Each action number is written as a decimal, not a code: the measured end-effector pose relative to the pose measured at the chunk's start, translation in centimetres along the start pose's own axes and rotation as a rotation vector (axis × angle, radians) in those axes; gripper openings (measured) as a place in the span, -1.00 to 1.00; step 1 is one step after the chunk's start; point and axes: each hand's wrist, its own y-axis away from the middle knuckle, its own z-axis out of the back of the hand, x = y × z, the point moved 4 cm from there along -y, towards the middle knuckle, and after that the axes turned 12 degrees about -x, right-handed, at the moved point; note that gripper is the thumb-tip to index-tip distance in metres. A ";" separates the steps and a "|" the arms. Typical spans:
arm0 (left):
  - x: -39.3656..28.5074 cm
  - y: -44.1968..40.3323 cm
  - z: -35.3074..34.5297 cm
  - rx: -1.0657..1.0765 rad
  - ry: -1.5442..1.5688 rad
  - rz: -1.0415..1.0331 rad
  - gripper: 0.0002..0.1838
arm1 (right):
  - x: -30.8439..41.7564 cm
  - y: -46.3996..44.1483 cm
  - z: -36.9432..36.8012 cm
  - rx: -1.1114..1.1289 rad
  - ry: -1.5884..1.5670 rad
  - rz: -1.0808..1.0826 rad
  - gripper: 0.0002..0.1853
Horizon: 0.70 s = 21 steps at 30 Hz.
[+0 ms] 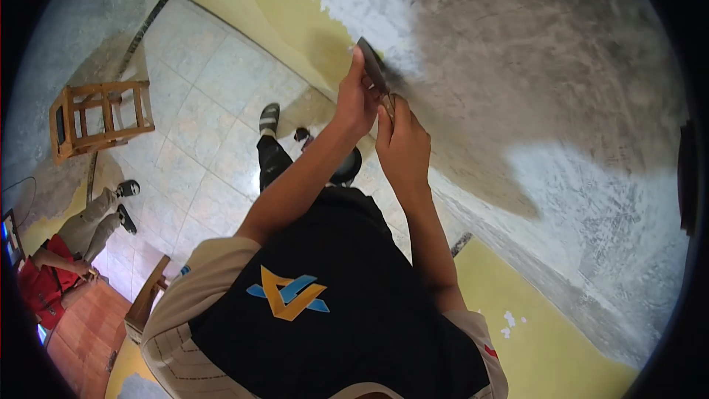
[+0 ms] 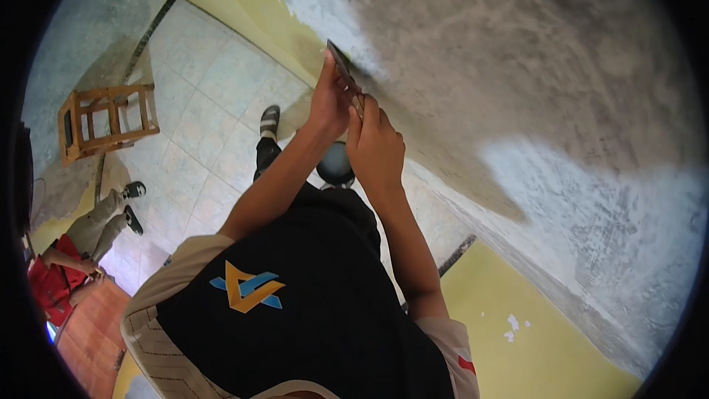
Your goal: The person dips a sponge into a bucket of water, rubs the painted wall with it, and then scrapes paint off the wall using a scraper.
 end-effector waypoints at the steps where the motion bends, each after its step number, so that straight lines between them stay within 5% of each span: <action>1: 0.4 0.2 0.6 -0.019 0.006 0.008 -0.42 | -0.1 0.7 0.0 0.021 0.002 -0.004 -0.67; 10: 2.9 4.0 0.1 0.262 -0.140 0.021 -0.51 | -1.0 3.2 4.7 -0.057 -0.135 -0.104 -0.74; 21: 3.8 3.0 -0.9 0.202 0.139 0.176 -0.58 | 0.3 1.8 4.8 -0.024 -0.060 -0.073 -0.67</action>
